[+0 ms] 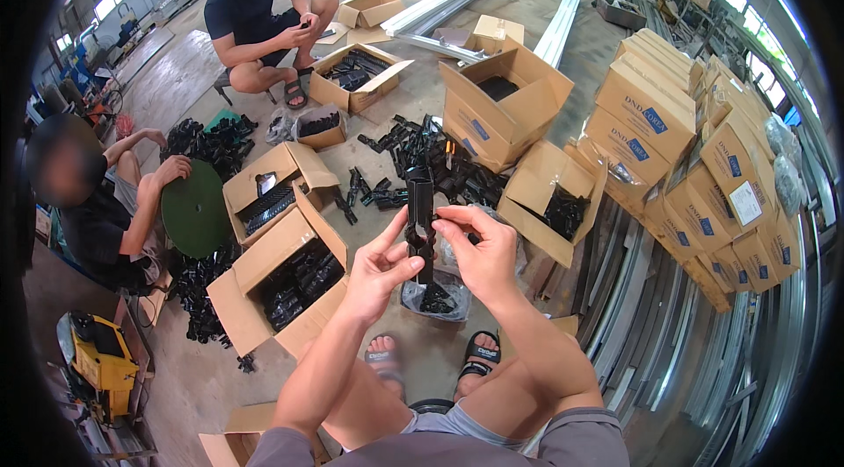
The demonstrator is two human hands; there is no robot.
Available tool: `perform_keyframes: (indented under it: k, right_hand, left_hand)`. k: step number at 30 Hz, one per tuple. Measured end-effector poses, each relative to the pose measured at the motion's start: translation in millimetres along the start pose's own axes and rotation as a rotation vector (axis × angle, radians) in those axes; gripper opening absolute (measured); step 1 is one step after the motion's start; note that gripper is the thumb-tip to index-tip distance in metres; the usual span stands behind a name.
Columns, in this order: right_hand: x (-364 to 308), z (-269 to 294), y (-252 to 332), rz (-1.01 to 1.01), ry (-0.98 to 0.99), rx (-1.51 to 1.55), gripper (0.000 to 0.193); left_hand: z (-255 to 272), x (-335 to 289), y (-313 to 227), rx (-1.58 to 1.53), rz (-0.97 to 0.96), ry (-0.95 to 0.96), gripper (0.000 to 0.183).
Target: The person sorts through several boxes of small black metal components by hand while sitting on the floor, picking up items one at a time and placing them into different boxes or bags.
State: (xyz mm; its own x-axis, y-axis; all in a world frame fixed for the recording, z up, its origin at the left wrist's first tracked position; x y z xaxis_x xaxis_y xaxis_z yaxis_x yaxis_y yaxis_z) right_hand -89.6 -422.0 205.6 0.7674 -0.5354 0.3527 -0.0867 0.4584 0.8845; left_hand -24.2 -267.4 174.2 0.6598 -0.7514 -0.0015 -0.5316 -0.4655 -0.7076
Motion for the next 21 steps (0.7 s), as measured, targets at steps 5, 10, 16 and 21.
perform_keyframes:
  k: [5,10,16,21]
  right_hand:
    - [-2.8,3.3,0.4,0.02,-0.085,0.025,0.013]
    - [-6.2,4.4,3.4,0.024,-0.128,-0.026,0.01]
    - [-7.5,7.2,5.6,0.122,-0.157,-0.054,0.01]
    - [-8.3,6.3,3.3,0.009,-0.149,0.014,0.012]
  left_hand:
    - [-0.1,1.3,5.3,0.027,0.01,-0.007,0.08]
    - [-5.3,1.2,8.5,-0.002,0.008,-0.004,0.08]
    - [-4.8,0.6,9.6,-0.014,0.025,0.0,0.078]
    - [-5.0,-0.2,8.7,0.013,0.033,-0.012,0.077]
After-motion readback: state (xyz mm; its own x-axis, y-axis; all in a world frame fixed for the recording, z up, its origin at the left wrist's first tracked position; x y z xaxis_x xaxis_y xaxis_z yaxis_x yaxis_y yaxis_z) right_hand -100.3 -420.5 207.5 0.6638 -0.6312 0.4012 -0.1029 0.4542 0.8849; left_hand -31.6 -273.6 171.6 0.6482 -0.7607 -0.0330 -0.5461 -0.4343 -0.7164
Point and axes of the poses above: each hand's wrist, its own x-axis towards the middle knuckle, its own z-axis out of the back of the hand, y = z × x, the point moved 4 cm from there along x, towards the middle knuckle, and after that the axes turned 14 degrees about -x, right-handed, at the moved point
